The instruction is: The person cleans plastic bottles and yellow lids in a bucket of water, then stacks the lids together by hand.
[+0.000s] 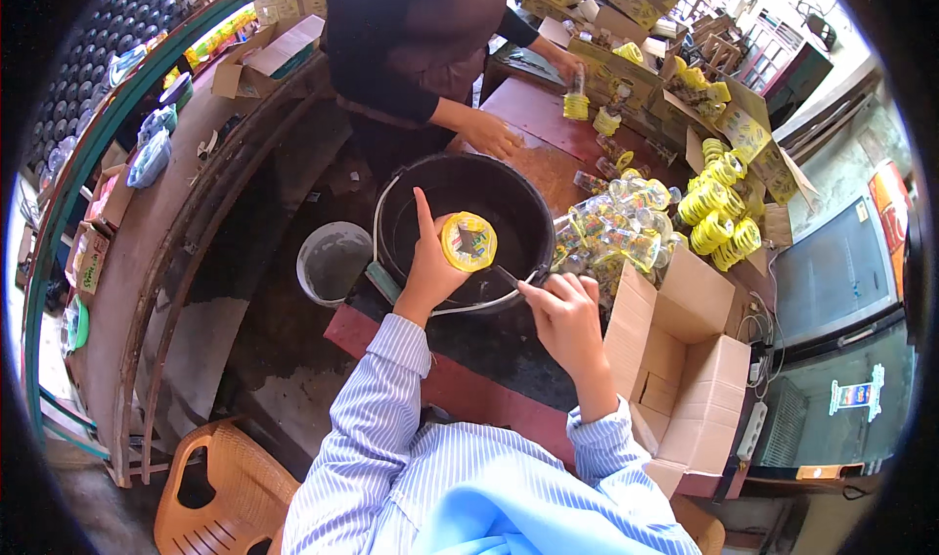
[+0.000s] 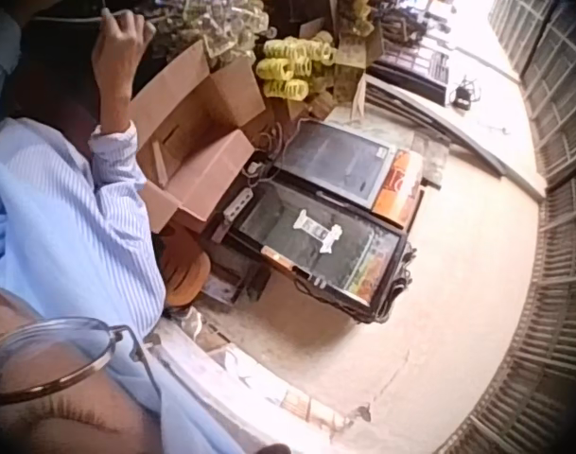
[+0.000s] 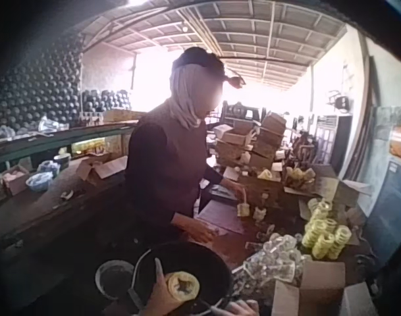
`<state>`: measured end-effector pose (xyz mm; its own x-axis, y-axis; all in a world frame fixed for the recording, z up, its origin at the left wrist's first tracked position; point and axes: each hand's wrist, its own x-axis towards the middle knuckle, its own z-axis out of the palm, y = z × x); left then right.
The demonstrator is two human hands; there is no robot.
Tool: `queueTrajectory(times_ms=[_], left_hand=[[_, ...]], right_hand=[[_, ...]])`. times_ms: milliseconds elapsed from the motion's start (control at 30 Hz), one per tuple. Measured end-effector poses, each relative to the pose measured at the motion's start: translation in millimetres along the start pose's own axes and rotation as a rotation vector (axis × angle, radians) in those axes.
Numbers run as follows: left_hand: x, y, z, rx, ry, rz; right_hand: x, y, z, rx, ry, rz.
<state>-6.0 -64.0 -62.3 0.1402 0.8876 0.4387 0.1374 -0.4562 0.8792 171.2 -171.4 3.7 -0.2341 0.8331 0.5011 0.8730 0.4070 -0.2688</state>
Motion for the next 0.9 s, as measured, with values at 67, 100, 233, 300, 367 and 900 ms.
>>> queueTrajectory(times_ms=[67,100,233,300,367,900], left_hand=[[1.1,4.4,1.4,0.010,-0.013,0.002],[1.7,6.0,1.1,0.028,-0.017,0.004],[4.9,11.4,3.8,0.027,-0.048,-0.006],[5.9,13.4,2.1,0.065,-0.093,0.002],[8.3,14.0,1.6,0.152,-0.143,0.031],[50.5,50.2,7.6,1.155,-0.589,0.490]], right_hand=[[-25.0,9.5,-5.4,0.078,0.086,0.093],[-38.7,13.1,-4.3,0.082,0.174,0.204],[-116.9,49.9,22.2,0.280,0.642,0.710],[-146.9,63.2,27.8,0.347,0.849,0.956],[-184.0,90.5,36.5,0.363,0.954,1.072],[-209.6,110.0,39.8,0.613,1.190,1.081]])
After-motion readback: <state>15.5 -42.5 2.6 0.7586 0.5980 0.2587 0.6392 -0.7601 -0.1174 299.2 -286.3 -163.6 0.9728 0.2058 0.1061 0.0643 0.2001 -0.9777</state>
